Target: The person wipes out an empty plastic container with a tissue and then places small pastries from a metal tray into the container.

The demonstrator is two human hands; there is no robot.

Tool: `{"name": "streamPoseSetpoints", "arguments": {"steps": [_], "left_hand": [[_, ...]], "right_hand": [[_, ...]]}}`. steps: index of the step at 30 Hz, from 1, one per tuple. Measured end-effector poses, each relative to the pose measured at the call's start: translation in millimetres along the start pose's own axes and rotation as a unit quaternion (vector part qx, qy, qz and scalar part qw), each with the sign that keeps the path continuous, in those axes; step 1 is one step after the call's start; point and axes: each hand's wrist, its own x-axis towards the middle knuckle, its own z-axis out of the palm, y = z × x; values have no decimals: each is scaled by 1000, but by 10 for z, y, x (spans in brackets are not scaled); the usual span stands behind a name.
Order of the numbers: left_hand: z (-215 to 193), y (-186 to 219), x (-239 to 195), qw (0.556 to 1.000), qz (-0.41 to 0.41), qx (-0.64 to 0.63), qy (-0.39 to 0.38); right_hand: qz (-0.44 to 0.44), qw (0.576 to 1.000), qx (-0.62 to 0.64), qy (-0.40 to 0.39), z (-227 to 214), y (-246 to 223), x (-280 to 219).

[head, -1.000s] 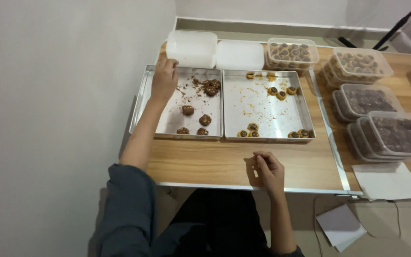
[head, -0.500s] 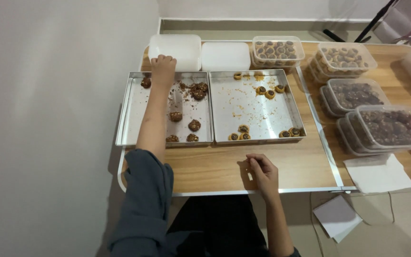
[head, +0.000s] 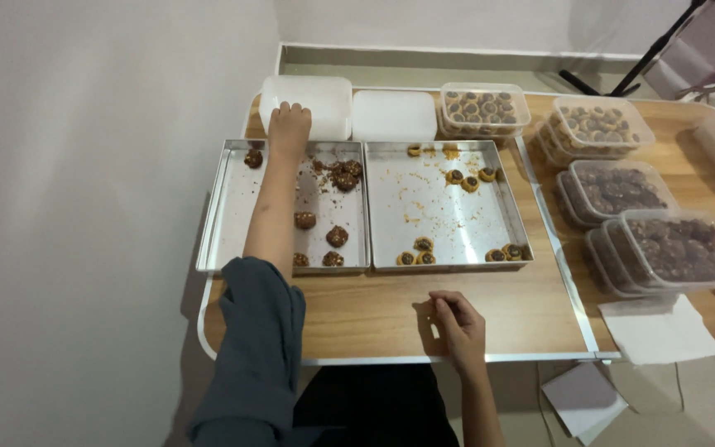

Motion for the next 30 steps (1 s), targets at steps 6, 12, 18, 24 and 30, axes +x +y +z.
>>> {"name": "streamPoseSetpoints", "arguments": {"steps": [6,12,18,24,30], "left_hand": [[-178,-58,87,993,36,63,-88],[-60,-202,95,994,82,61,-35],[-293,-221,56,988,122,69,-58],[-491,-227,-16,959,216,138,-120],[-424,-243,-35,959,231,150,-62]], "right_hand": [[28,1000,-4,13,-10,35,19],[38,999,-26,19,-3,1,15],[24,999,-22,20,-21,47,12],[50,998,-9,33,6,-13,8],[21,999,-5,24,-17,93,21]]}}
